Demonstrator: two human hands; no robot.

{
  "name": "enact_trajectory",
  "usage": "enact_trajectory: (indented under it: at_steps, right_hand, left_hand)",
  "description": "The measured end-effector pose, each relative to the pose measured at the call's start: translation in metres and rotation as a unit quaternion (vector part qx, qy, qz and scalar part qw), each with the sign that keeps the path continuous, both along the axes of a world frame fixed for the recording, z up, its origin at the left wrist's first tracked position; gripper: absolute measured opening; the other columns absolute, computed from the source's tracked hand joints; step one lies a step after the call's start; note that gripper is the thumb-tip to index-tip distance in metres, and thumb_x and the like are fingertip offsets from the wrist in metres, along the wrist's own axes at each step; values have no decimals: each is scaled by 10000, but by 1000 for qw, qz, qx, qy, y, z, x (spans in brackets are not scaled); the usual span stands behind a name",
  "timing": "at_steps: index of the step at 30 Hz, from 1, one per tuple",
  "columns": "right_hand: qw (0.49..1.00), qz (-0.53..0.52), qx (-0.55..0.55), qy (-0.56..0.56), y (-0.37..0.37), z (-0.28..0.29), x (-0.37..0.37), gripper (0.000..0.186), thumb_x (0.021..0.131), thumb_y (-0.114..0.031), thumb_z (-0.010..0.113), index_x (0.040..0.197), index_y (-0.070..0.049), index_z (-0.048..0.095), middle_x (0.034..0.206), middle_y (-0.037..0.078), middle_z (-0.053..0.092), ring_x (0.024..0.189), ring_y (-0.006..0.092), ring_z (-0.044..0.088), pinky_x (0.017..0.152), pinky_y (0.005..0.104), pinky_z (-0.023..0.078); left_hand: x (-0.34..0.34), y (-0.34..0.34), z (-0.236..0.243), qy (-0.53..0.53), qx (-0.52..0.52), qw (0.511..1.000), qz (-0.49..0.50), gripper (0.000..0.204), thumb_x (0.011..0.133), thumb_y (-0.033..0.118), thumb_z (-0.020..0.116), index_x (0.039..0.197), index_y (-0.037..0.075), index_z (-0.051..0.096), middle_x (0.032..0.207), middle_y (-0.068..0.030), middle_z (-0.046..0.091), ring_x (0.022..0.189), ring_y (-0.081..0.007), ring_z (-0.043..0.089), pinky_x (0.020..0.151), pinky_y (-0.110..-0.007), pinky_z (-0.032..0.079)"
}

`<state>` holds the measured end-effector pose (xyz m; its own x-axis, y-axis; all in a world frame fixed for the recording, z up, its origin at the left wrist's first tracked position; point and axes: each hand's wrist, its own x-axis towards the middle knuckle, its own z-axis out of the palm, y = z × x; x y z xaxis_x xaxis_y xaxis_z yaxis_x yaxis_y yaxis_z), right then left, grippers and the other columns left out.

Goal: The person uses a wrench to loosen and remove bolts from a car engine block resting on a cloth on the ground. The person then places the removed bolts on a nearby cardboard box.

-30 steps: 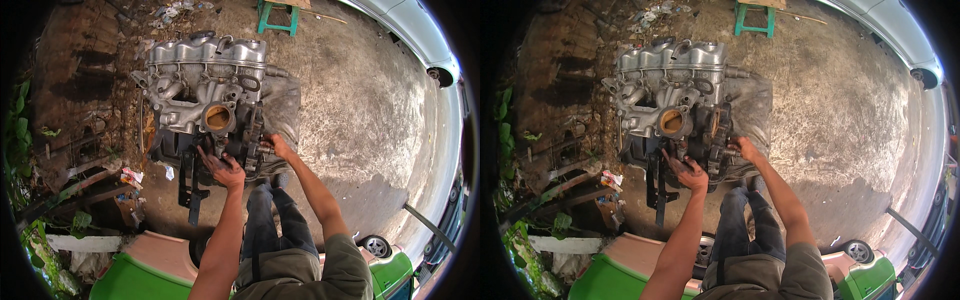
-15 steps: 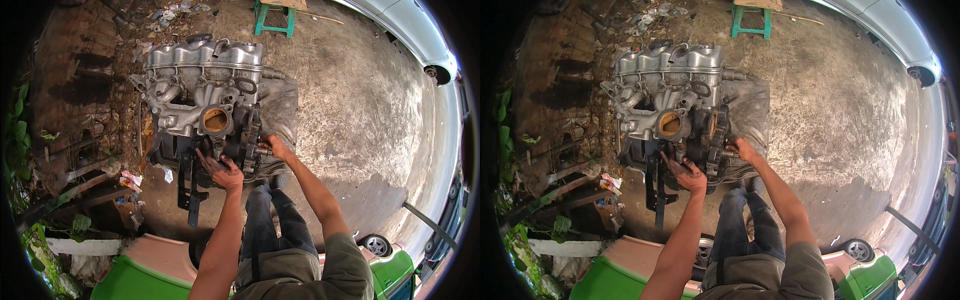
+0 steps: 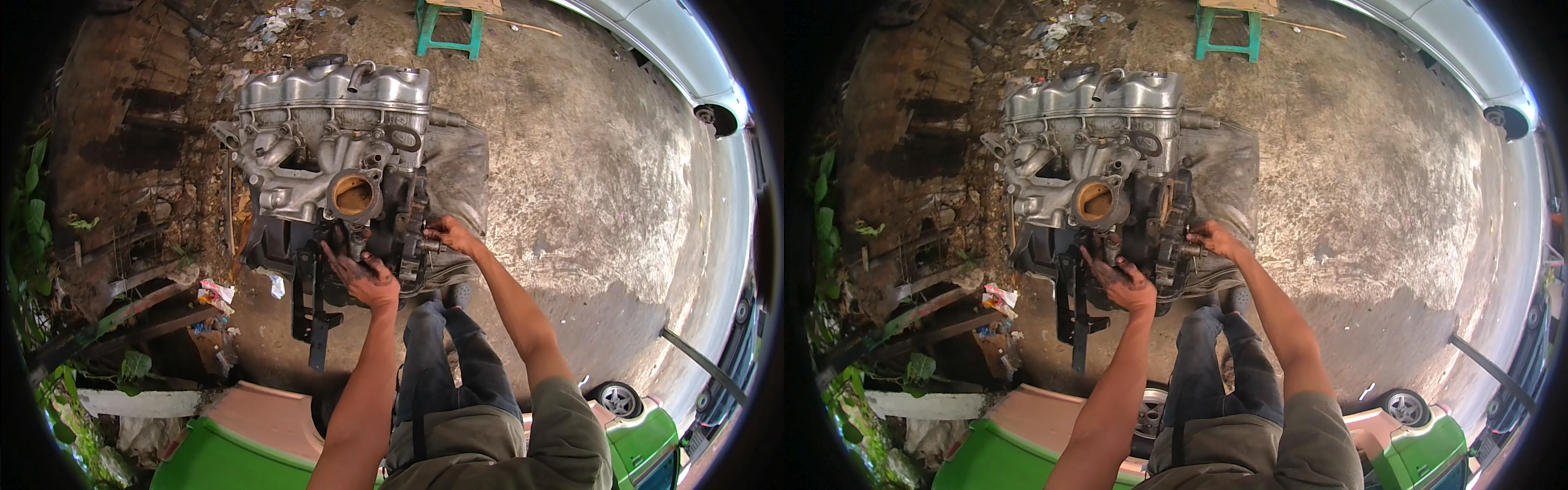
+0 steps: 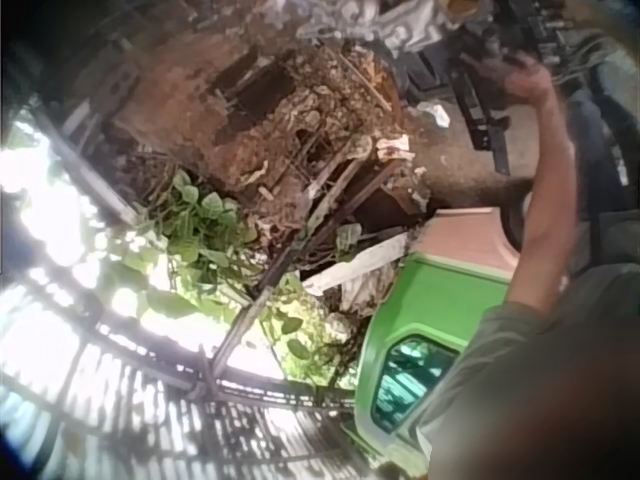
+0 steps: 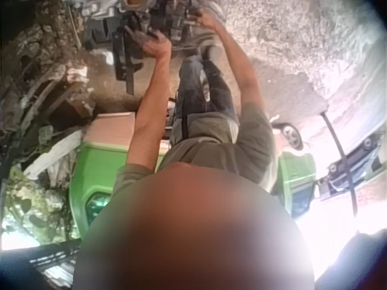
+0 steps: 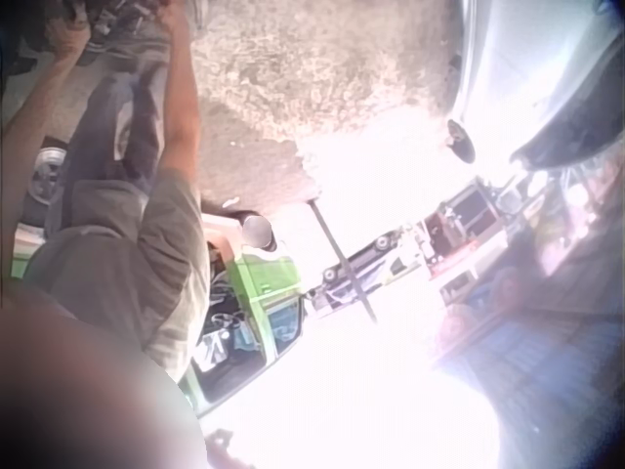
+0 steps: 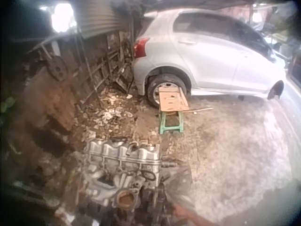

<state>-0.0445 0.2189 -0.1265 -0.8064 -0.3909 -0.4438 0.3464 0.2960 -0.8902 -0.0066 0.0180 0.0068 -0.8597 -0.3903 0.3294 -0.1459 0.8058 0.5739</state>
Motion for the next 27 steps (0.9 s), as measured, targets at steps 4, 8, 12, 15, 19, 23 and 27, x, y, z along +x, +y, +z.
enact_trajectory:
  at_steps: [4, 8, 12, 15, 19, 23, 27]
  right_hand:
    - [997, -38, -59, -20, -1, -6, 2, 350, 985, -277, 655, 935, 69, 663, 807, 68, 671, 755, 114, 530, 720, 333, 475]
    - [998, -17, -41, -53, -1, -4, -2, 416, 965, -354, 675, 927, 60, 664, 764, 23, 629, 703, 107, 500, 660, 312, 441]
    - [979, -92, -72, -164, 3, 15, -6, 507, 942, -452, 679, 915, 55, 672, 735, 15, 592, 666, 120, 482, 605, 301, 395]
    - [977, -9, -41, -208, 7, 29, -17, 543, 929, -480, 685, 1016, 55, 648, 812, 53, 617, 704, 143, 510, 597, 305, 397]
    - [973, -78, -21, -216, 6, 39, -10, 554, 920, -499, 689, 1013, 45, 641, 876, 78, 631, 743, 161, 550, 628, 312, 455]
    - [961, -157, -29, -228, 9, 38, 4, 620, 929, -516, 669, 1014, 97, 632, 929, 105, 639, 780, 190, 575, 677, 361, 504]
    - [971, -72, -42, -225, 14, 32, 5, 618, 940, -474, 676, 1158, 104, 646, 1004, 122, 691, 805, 148, 577, 641, 343, 514]
  left_hand:
    - [-1, 0, 1, -3, 3, 1000, 13, 599, 1044, 429, 303, 1429, -6, 450, 1501, -300, 376, 1377, -481, 381, 1121, -568, 318]
    - [0, 1, 1, 2, 0, 1000, 8, 591, 1043, 417, 307, 1429, -7, 453, 1491, -287, 398, 1380, -477, 381, 1118, -570, 318]
    - [-2, 1, 0, 15, -14, 1000, -3, 586, 1044, 409, 309, 1417, -18, 458, 1465, -241, 457, 1395, -461, 372, 1119, -577, 317]
    - [-3, -1, 0, 22, -21, 999, -17, 576, 1043, 398, 321, 1413, -21, 459, 1446, -208, 492, 1402, -452, 370, 1122, -579, 317]
    - [-1, 1, 1, 5, -5, 1000, 4, 577, 1038, 395, 327, 1417, -21, 453, 1464, -247, 456, 1397, -458, 374, 1130, -577, 313]
    - [-1, 0, 2, 2, 0, 1000, 3, 591, 1036, 406, 316, 1424, -21, 445, 1488, -286, 405, 1399, -461, 370, 1139, -576, 304]
    - [0, 1, 1, -4, 4, 1000, 7, 596, 1034, 411, 309, 1434, -11, 440, 1503, -292, 380, 1398, -462, 370, 1142, -574, 303]
